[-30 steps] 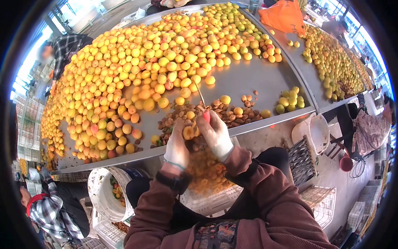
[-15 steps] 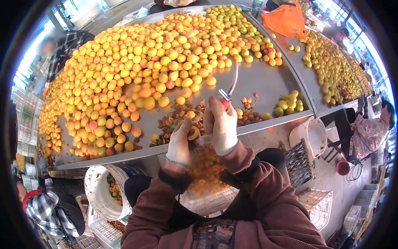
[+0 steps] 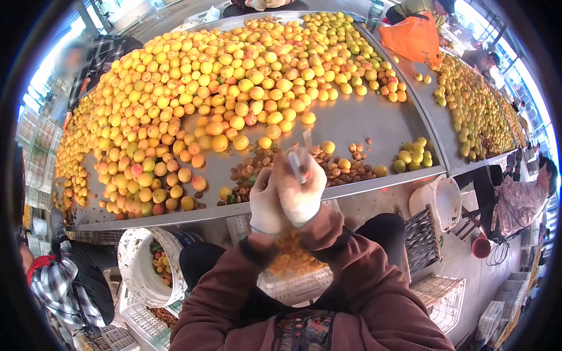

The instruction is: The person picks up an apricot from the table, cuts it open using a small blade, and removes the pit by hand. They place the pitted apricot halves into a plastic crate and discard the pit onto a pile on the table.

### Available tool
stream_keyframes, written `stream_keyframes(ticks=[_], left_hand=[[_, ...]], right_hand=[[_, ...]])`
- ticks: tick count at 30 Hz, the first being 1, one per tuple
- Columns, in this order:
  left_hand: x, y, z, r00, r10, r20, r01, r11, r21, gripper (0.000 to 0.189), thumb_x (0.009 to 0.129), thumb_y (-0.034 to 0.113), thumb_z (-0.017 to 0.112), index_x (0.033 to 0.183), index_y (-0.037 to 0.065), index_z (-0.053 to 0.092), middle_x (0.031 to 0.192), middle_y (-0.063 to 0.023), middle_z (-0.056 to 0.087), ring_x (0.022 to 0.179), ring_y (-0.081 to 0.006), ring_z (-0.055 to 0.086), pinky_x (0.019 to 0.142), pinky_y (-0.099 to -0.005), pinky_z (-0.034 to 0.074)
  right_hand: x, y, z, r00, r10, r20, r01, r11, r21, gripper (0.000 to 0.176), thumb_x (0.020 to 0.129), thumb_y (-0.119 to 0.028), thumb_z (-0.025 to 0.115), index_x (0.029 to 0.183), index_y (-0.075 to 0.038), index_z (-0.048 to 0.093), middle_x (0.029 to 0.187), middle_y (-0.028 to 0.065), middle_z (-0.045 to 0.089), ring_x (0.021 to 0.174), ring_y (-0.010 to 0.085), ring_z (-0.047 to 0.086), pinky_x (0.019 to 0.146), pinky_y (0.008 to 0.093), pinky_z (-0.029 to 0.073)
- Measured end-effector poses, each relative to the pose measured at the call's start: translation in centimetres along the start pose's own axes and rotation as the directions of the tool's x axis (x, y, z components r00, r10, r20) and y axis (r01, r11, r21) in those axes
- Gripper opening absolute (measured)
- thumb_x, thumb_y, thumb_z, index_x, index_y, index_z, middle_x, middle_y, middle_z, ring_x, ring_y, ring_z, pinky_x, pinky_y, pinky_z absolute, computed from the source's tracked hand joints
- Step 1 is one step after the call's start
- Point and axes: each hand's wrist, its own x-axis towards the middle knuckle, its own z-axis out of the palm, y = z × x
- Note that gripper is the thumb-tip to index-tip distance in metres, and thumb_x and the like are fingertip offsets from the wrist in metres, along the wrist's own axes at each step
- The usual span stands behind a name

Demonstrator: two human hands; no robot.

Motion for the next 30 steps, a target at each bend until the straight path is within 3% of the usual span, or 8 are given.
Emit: stream_keyframes(ticks=[2,4,8,13,17,19,25,30], left_hand=[[0.1,0.0,-0.4,0.999,0.015,-0.037,-0.017,0.999,-0.045,0.019,0.096,0.017,0.053,0.086,0.003,0.059,0.075,0.0021,0.052,0.070,-0.0056,0.046,0.064,-0.0230,0.041],[0.3,0.3,-1.2,0.992,0.128,-0.003,-0.127,0.987,0.098,0.020,0.096,0.017,0.052,0.085,0.002,0.058,0.075,0.0015,0.052,0.071,-0.0059,0.047,0.065,-0.0229,0.041],[0.4,0.9,-1.4,0.979,0.197,0.049,-0.203,0.955,0.218,0.024,0.098,0.022,0.048,0.089,0.002,0.057,0.082,-0.0009,0.056,0.074,-0.0090,0.051,0.068,-0.0251,0.043],[2.5,-2.4,-3.4,0.889,0.397,0.227,-0.457,0.758,0.465,0.024,0.097,0.025,0.050,0.105,0.005,0.060,0.095,-0.0035,0.062,0.080,-0.0137,0.059,0.073,-0.0291,0.048],[3.0,-2.4,-4.7,0.936,-0.027,0.351,0.066,0.993,-0.098,0.023,0.096,0.027,0.051,0.110,0.010,0.059,0.096,-0.0063,0.063,0.087,-0.0171,0.063,0.071,-0.0318,0.053],[2.8,1.5,-4.8,0.741,-0.540,0.399,0.659,0.698,-0.281,0.017,0.096,0.028,0.051,0.084,0.017,0.057,0.063,0.0055,0.051,0.051,-0.0109,0.051,0.045,-0.0242,0.038],[4.3,2.4,-2.7,0.976,-0.218,0.014,0.218,0.975,-0.041,0.017,0.094,0.029,0.055,0.087,0.014,0.059,0.069,0.0023,0.052,0.051,-0.0092,0.047,0.043,-0.0233,0.035],[6.7,1.4,-4.2,0.976,0.135,-0.169,-0.116,0.986,0.119,0.023,0.091,0.018,0.061,0.108,0.003,0.062,0.095,-0.0025,0.060,0.087,-0.0085,0.052,0.078,-0.0235,0.044]], right_hand=[[0.1,-0.6,0.6,0.981,-0.178,0.080,0.191,0.957,-0.219,0.022,0.094,-0.018,0.058,0.074,-0.010,0.051,0.061,-0.0022,0.047,0.047,0.0069,0.038,0.043,0.0232,0.027],[1.0,-0.7,1.5,0.938,0.332,-0.095,-0.283,0.898,0.338,0.033,0.097,-0.026,0.054,0.068,-0.013,0.045,0.056,-0.0037,0.040,0.043,0.0072,0.031,0.040,0.0240,0.023],[2.6,-0.5,0.5,0.814,0.577,0.074,-0.491,0.614,0.618,0.045,0.098,-0.031,0.048,0.060,-0.014,0.031,0.046,-0.0053,0.024,0.038,0.0074,0.015,0.036,0.0275,0.012],[-0.1,2.9,0.6,0.908,0.401,0.120,-0.411,0.799,0.439,0.028,0.094,-0.018,0.056,0.069,-0.011,0.046,0.059,-0.0022,0.042,0.048,0.0070,0.035,0.043,0.0239,0.029],[-1.3,2.6,1.4,0.970,0.071,0.231,-0.115,0.976,0.185,0.009,0.087,-0.005,0.061,0.079,-0.007,0.059,0.070,0.0010,0.056,0.060,0.0076,0.051,0.052,0.0227,0.041],[0.6,1.3,1.5,0.851,0.409,0.329,-0.521,0.731,0.440,0.022,0.092,-0.015,0.056,0.071,-0.010,0.052,0.059,-0.0016,0.049,0.047,0.0079,0.041,0.043,0.0233,0.033],[4.2,3.7,1.9,0.726,0.581,0.368,-0.644,0.387,0.660,0.040,0.096,-0.030,0.048,0.062,-0.017,0.031,0.051,-0.0059,0.025,0.041,0.0077,0.019,0.038,0.0257,0.016],[5.6,3.0,0.9,0.791,0.593,0.148,-0.609,0.744,0.275,0.031,0.093,-0.029,0.056,0.069,-0.014,0.042,0.054,-0.0047,0.036,0.041,0.0066,0.029,0.038,0.0240,0.023]])
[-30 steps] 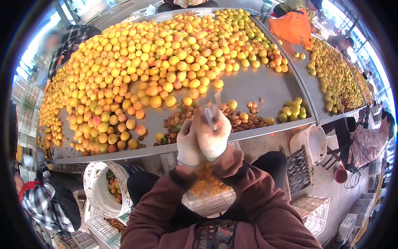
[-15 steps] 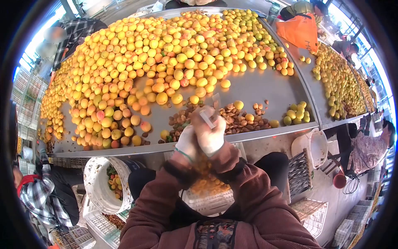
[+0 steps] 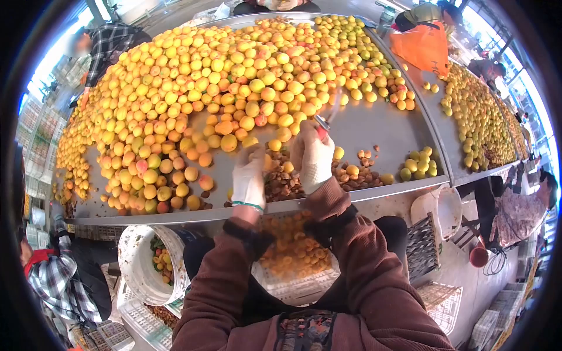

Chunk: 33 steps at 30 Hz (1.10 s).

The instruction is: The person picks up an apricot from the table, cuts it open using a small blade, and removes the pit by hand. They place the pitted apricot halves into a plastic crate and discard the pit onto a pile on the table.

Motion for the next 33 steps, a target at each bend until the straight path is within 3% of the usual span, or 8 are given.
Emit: stream_keyframes(ticks=[4,6,9,12,17,19,22,33], left_hand=[[0.5,0.8,-0.5,0.997,0.076,-0.001,-0.075,0.991,-0.106,0.023,0.091,0.019,0.061,0.105,0.000,0.062,0.093,-0.0034,0.061,0.082,-0.0089,0.054,0.073,-0.0230,0.045],[-0.8,2.3,-1.0,0.913,-0.128,0.388,0.130,0.991,0.021,0.020,0.091,0.018,0.061,0.102,0.001,0.063,0.090,-0.0041,0.062,0.077,-0.0097,0.056,0.070,-0.0235,0.046],[-3.6,4.0,-1.1,0.581,-0.054,0.812,-0.443,0.817,0.371,0.021,0.091,0.019,0.061,0.102,0.003,0.063,0.090,-0.0075,0.063,0.084,-0.0159,0.062,0.078,-0.0276,0.049],[-5.0,2.7,-0.3,0.585,0.075,0.808,-0.626,0.675,0.390,0.024,0.091,0.020,0.062,0.106,0.003,0.063,0.094,-0.0089,0.062,0.090,-0.0181,0.061,0.083,-0.0294,0.048],[-4.7,3.4,0.3,0.780,-0.168,0.602,-0.159,0.878,0.452,0.034,0.095,0.024,0.058,0.122,0.003,0.057,0.118,-0.0095,0.061,0.105,-0.0175,0.057,0.091,-0.0307,0.046],[-4.9,2.4,1.1,0.862,-0.056,0.504,0.061,0.998,0.007,0.041,0.098,0.024,0.054,0.131,0.001,0.049,0.128,-0.0085,0.055,0.112,-0.0152,0.054,0.093,-0.0282,0.045],[-5.3,2.7,1.2,0.815,-0.106,0.570,0.176,0.982,-0.069,0.041,0.100,0.024,0.050,0.133,0.001,0.046,0.125,-0.0076,0.054,0.112,-0.0161,0.054,0.097,-0.0322,0.044],[-4.8,1.7,0.1,0.847,-0.084,0.524,0.440,0.663,-0.606,0.031,0.102,0.029,0.048,0.119,0.004,0.052,0.107,-0.0048,0.060,0.100,-0.0164,0.058,0.089,-0.0339,0.047]], right_hand=[[5.0,-1.4,-6.1,0.972,-0.225,0.071,0.205,0.657,-0.726,0.028,0.086,-0.029,0.066,0.096,-0.003,0.062,0.072,0.0073,0.062,0.067,0.0145,0.059,0.063,0.0292,0.049],[6.1,-3.0,-8.4,0.980,-0.184,0.073,0.143,0.400,-0.905,0.034,0.084,-0.032,0.067,0.101,-0.002,0.063,0.079,0.0123,0.067,0.076,0.0197,0.065,0.071,0.0326,0.051],[6.7,-3.6,-11.0,0.988,-0.064,0.142,0.138,-0.062,-0.989,0.041,0.081,-0.038,0.068,0.102,-0.003,0.063,0.092,0.0191,0.068,0.089,0.0313,0.067,0.079,0.0385,0.051],[7.7,-2.9,-12.9,0.976,0.183,0.114,0.162,-0.276,-0.947,0.045,0.078,-0.039,0.070,0.103,-0.003,0.064,0.094,0.0208,0.068,0.094,0.0376,0.065,0.082,0.0402,0.051],[3.5,-5.0,-9.4,0.982,0.184,0.041,0.013,0.150,-0.989,0.045,0.081,-0.038,0.071,0.099,0.002,0.065,0.085,0.0127,0.068,0.078,0.0196,0.064,0.074,0.0331,0.049],[0.5,-4.7,-8.0,0.943,0.266,0.198,-0.026,0.656,-0.755,0.038,0.086,-0.032,0.069,0.100,0.003,0.066,0.085,0.0044,0.066,0.079,0.0094,0.057,0.071,0.0278,0.048],[-2.4,-2.3,-7.3,0.880,0.178,0.440,0.117,0.817,-0.565,0.046,0.090,-0.037,0.067,0.114,0.003,0.061,0.088,-0.0019,0.060,0.079,0.0064,0.053,0.068,0.0239,0.045],[-7.9,0.1,-4.6,0.921,0.034,0.388,0.123,0.920,-0.373,0.033,0.101,-0.033,0.050,0.112,-0.003,0.055,0.090,-0.0040,0.053,0.084,0.0051,0.047,0.075,0.0209,0.042]])
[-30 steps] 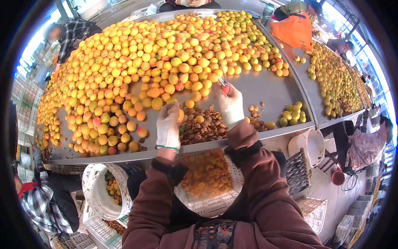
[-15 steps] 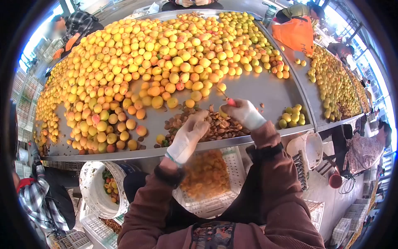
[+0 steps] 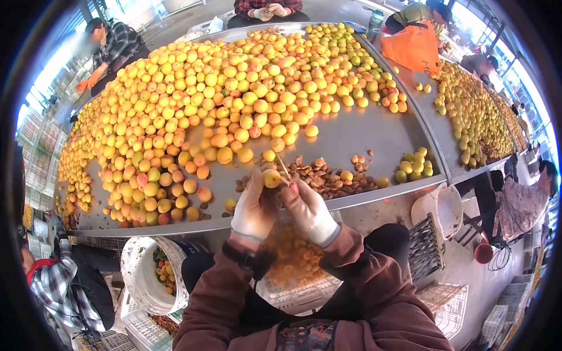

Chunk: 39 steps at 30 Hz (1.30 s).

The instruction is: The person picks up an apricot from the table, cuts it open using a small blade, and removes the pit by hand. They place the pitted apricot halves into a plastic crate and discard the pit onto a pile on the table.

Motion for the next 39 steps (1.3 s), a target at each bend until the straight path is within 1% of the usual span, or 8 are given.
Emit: stream_keyframes(ticks=[7,13,25,27,30,32,35,39], left_hand=[[-0.1,0.0,-1.2,0.998,-0.065,0.002,0.065,0.997,-0.029,0.035,0.100,0.034,0.050,0.115,0.003,0.057,0.108,-0.0109,0.064,0.100,-0.0226,0.062,0.090,-0.0365,0.050],[-0.9,0.2,0.1,0.991,-0.075,-0.111,0.079,0.996,0.030,0.039,0.099,0.038,0.050,0.113,0.002,0.057,0.106,-0.0117,0.065,0.101,-0.0229,0.062,0.090,-0.0363,0.050],[-0.7,0.6,-0.3,0.995,0.088,-0.055,-0.048,0.863,0.502,0.038,0.101,0.030,0.051,0.123,0.000,0.050,0.112,-0.0120,0.063,0.108,-0.0209,0.060,0.088,-0.0318,0.051],[-0.7,0.9,1.0,0.922,0.332,0.197,-0.302,0.301,0.904,0.032,0.098,0.017,0.055,0.125,-0.001,0.053,0.112,-0.0052,0.061,0.100,-0.0134,0.057,0.089,-0.0264,0.047],[-0.8,0.4,1.2,0.889,0.395,0.233,-0.347,0.248,0.904,0.037,0.097,0.015,0.058,0.128,-0.003,0.050,0.111,-0.0055,0.060,0.100,-0.0136,0.057,0.086,-0.0257,0.048],[-0.5,-0.2,1.2,0.920,0.384,0.079,-0.274,0.488,0.828,0.037,0.097,0.019,0.057,0.127,-0.003,0.051,0.110,-0.0060,0.061,0.099,-0.0139,0.058,0.084,-0.0262,0.049],[-0.4,-0.5,-0.4,0.963,0.240,-0.124,-0.138,0.833,0.536,0.039,0.099,0.030,0.053,0.122,-0.002,0.053,0.108,-0.0081,0.062,0.097,-0.0156,0.060,0.081,-0.0277,0.050],[-0.9,0.2,1.1,0.979,0.078,-0.188,-0.010,0.941,0.338,0.047,0.102,0.043,0.043,0.115,0.000,0.056,0.101,-0.0086,0.065,0.089,-0.0172,0.063,0.077,-0.0276,0.051]], right_hand=[[-0.4,-0.6,-0.3,0.981,0.134,0.139,-0.127,0.990,-0.059,0.042,0.099,-0.034,0.052,0.125,0.000,0.052,0.095,-0.0032,0.055,0.087,0.0060,0.048,0.078,0.0222,0.043],[-0.6,1.5,0.3,0.996,0.063,0.055,-0.052,0.981,-0.189,0.050,0.096,-0.049,0.052,0.109,-0.001,0.053,0.083,-0.0027,0.051,0.074,0.0062,0.045,0.067,0.0239,0.041],[-0.8,1.7,-0.3,0.985,0.104,0.135,-0.083,0.985,-0.153,0.038,0.100,-0.038,0.048,0.100,-0.001,0.055,0.079,0.0035,0.054,0.076,0.0099,0.047,0.068,0.0274,0.044],[-0.7,2.4,-0.4,0.992,0.116,0.056,-0.107,0.983,-0.149,0.038,0.100,-0.038,0.048,0.098,-0.001,0.054,0.081,0.0026,0.054,0.077,0.0093,0.046,0.068,0.0267,0.043],[-0.8,2.3,0.5,0.999,0.047,0.007,-0.045,0.982,-0.182,0.038,0.100,-0.039,0.048,0.096,-0.001,0.053,0.081,0.0021,0.051,0.078,0.0094,0.044,0.069,0.0270,0.043],[-0.6,2.9,0.8,1.000,-0.003,-0.017,-0.001,0.974,-0.228,0.039,0.100,-0.040,0.047,0.098,-0.002,0.053,0.078,0.0082,0.057,0.075,0.0150,0.055,0.068,0.0314,0.046],[-0.3,3.3,1.7,0.997,-0.056,-0.058,0.027,0.910,-0.413,0.048,0.098,-0.048,0.045,0.113,-0.002,0.051,0.082,0.0260,0.064,0.081,0.0460,0.064,0.065,0.0456,0.051],[-0.2,4.0,1.0,0.999,-0.032,-0.033,0.008,0.824,-0.567,0.044,0.097,-0.042,0.048,0.118,-0.003,0.048,0.081,0.0286,0.062,0.080,0.0475,0.061,0.064,0.0508,0.049]])
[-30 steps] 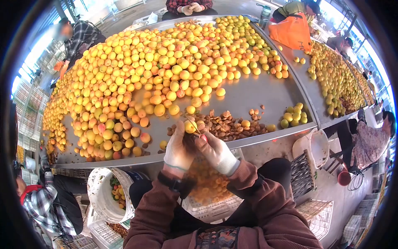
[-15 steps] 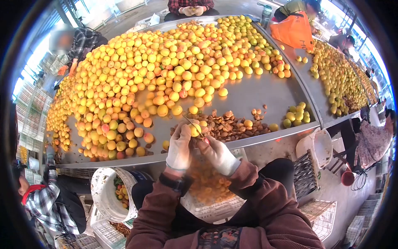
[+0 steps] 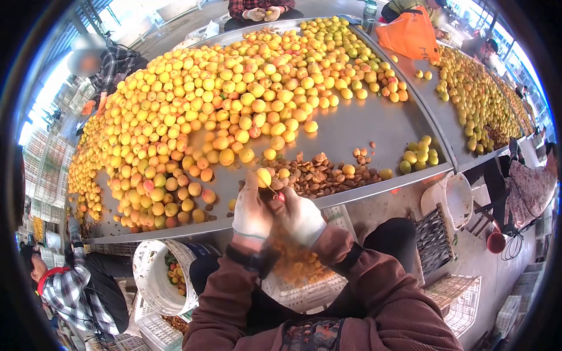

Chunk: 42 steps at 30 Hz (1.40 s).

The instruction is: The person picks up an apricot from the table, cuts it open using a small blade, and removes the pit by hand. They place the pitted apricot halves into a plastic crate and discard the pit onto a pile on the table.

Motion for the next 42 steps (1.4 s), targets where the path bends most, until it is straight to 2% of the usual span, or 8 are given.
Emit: stream_keyframes(ticks=[2,4,7,13,17,19,26,42], left_hand=[[-0.4,0.6,0.4,1.000,-0.031,0.002,0.031,0.999,-0.037,0.046,0.102,0.042,0.042,0.116,0.001,0.056,0.099,-0.0074,0.065,0.087,-0.0158,0.063,0.077,-0.0264,0.051],[-0.9,1.2,0.4,0.930,0.304,0.205,-0.349,0.562,0.750,0.049,0.102,0.044,0.040,0.118,0.000,0.056,0.099,-0.0066,0.065,0.087,-0.0143,0.062,0.078,-0.0276,0.050],[0.4,0.5,-1.1,0.998,-0.036,-0.054,0.051,0.950,0.307,0.044,0.102,0.038,0.044,0.119,-0.001,0.055,0.099,-0.0053,0.064,0.088,-0.0131,0.061,0.080,-0.0270,0.049],[0.6,0.6,0.6,0.947,0.305,0.103,-0.320,0.860,0.398,0.038,0.099,0.028,0.054,0.125,0.000,0.052,0.103,-0.0048,0.062,0.090,-0.0119,0.059,0.079,-0.0253,0.049],[0.4,0.7,-0.2,1.000,0.012,0.011,-0.012,0.999,0.053,0.036,0.099,0.021,0.053,0.128,0.000,0.051,0.109,-0.0060,0.060,0.095,-0.0115,0.059,0.082,-0.0262,0.050],[0.0,1.4,0.3,0.999,-0.030,0.030,0.026,0.994,0.109,0.034,0.097,0.013,0.055,0.128,-0.001,0.050,0.110,-0.0063,0.059,0.098,-0.0123,0.059,0.083,-0.0272,0.051],[0.4,1.3,0.1,0.965,0.204,0.168,-0.250,0.908,0.335,0.038,0.094,0.009,0.060,0.128,-0.001,0.047,0.106,-0.0058,0.060,0.100,-0.0142,0.059,0.084,-0.0272,0.051],[-0.6,0.0,0.6,1.000,-0.007,-0.026,0.012,0.984,0.180,0.061,0.101,0.056,0.029,0.097,0.002,0.057,0.100,-0.0111,0.067,0.092,-0.0181,0.061,0.084,-0.0294,0.048]], right_hand=[[0.0,0.2,0.0,1.000,0.002,-0.002,-0.002,0.999,-0.032,0.044,0.096,-0.042,0.048,0.116,-0.003,0.049,0.080,0.0279,0.062,0.080,0.0476,0.061,0.063,0.0508,0.049],[0.0,0.4,-0.1,1.000,0.004,-0.003,-0.004,0.998,-0.066,0.043,0.096,-0.041,0.049,0.114,-0.002,0.050,0.079,0.0271,0.063,0.080,0.0477,0.061,0.063,0.0509,0.048],[0.1,0.5,-0.5,0.998,0.050,0.027,-0.048,0.998,-0.048,0.040,0.097,-0.039,0.050,0.107,-0.001,0.054,0.078,0.0249,0.063,0.078,0.0447,0.063,0.064,0.0460,0.050],[-0.1,-0.6,-0.5,1.000,0.013,0.006,-0.014,0.964,0.265,0.035,0.100,-0.038,0.048,0.094,-0.003,0.051,0.074,-0.0011,0.047,0.070,0.0102,0.043,0.063,0.0277,0.041],[0.0,-0.5,-0.4,0.997,0.070,0.019,-0.071,0.996,0.051,0.035,0.101,-0.036,0.048,0.097,-0.002,0.052,0.076,-0.0003,0.048,0.071,0.0101,0.044,0.064,0.0272,0.042],[-0.1,-0.6,-0.6,0.999,0.034,0.011,-0.035,0.992,0.119,0.039,0.099,-0.039,0.049,0.104,-0.001,0.055,0.079,0.0219,0.061,0.077,0.0336,0.065,0.068,0.0377,0.049],[0.0,-1.0,-0.6,1.000,-0.007,0.027,0.000,0.970,0.243,0.043,0.100,-0.042,0.046,0.108,-0.001,0.055,0.080,0.0199,0.061,0.075,0.0316,0.064,0.068,0.0377,0.049],[0.2,-0.7,-0.5,0.999,-0.051,0.012,0.053,0.980,-0.194,0.053,0.096,-0.049,0.045,0.120,-0.002,0.047,0.070,0.0238,0.063,0.066,0.0453,0.062,0.056,0.0522,0.048]])
